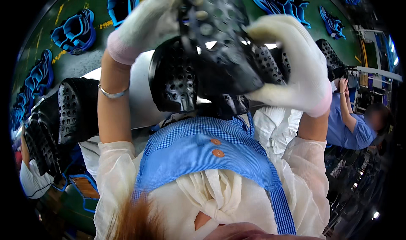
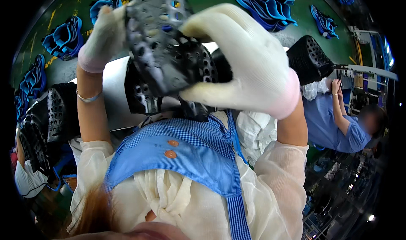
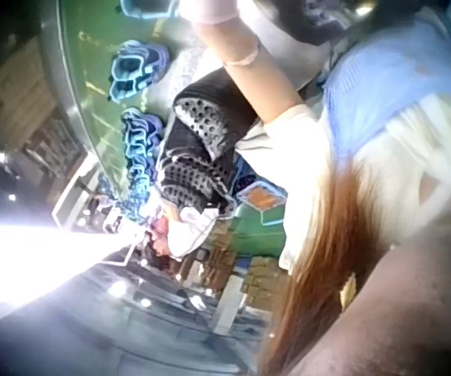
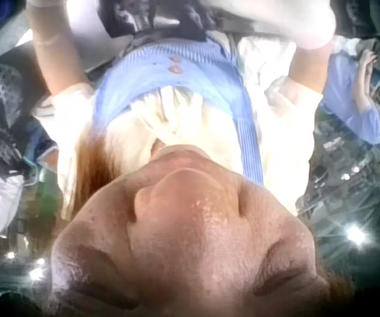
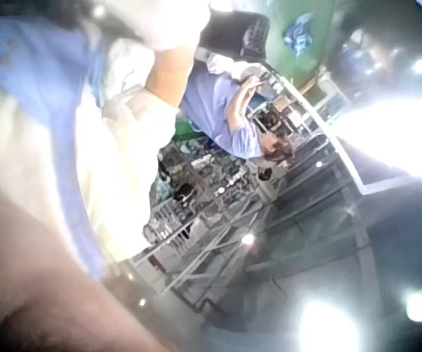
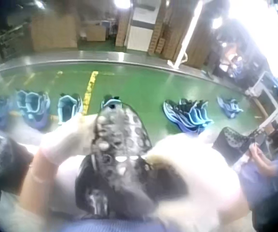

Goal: The person picks up black shoe components from a table, inserts them into blue and black sneakers, and places the assembled items back onto a conveyor belt.

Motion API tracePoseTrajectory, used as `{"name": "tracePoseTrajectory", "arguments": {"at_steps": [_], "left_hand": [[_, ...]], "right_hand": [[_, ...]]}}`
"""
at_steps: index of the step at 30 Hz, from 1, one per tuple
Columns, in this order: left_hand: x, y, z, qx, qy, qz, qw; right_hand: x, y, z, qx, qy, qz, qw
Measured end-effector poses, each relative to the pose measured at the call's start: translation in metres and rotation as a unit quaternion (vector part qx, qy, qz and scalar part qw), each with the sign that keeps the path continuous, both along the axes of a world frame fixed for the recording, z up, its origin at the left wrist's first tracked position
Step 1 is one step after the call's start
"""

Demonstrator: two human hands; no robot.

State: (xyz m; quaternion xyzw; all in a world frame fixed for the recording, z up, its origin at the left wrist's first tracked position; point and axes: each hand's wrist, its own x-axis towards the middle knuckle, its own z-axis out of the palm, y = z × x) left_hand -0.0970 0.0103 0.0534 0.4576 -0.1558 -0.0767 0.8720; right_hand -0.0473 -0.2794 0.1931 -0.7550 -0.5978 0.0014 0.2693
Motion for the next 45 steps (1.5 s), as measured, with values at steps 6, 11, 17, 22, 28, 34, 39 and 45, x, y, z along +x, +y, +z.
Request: {"name": "tracePoseTrajectory", "arguments": {"at_steps": [6, 11, 17, 22, 28, 34, 39, 45], "left_hand": [[-0.008, -0.041, 0.04, -0.045, 0.007, 0.106, 0.993], [-0.001, -0.031, 0.022, -0.095, 0.014, 0.155, 0.983], [0.014, -0.018, -0.017, -0.001, 0.073, 0.334, 0.94], [0.034, -0.034, -0.022, -0.005, 0.091, 0.39, 0.916], [0.043, -0.041, -0.022, -0.053, 0.144, 0.371, 0.916], [0.055, -0.036, -0.037, -0.027, 0.154, 0.353, 0.922], [0.055, -0.031, -0.039, 0.02, 0.209, 0.272, 0.939], [0.048, -0.026, -0.07, 0.517, 0.024, 0.331, 0.789]], "right_hand": [[0.032, 0.048, -0.03, 0.035, 0.067, 0.033, 0.997], [0.036, 0.067, -0.051, -0.039, 0.142, -0.032, 0.989], [0.043, 0.086, -0.068, -0.083, 0.073, -0.037, 0.993], [0.057, 0.096, -0.089, -0.113, 0.022, -0.1, 0.988], [0.073, 0.099, -0.097, -0.107, -0.035, -0.101, 0.988], [0.077, 0.102, -0.091, -0.18, 0.035, -0.14, 0.973], [0.09, 0.096, -0.091, -0.194, 0.121, -0.134, 0.964], [0.137, 0.102, -0.076, -0.309, 0.123, -0.088, 0.939]]}}
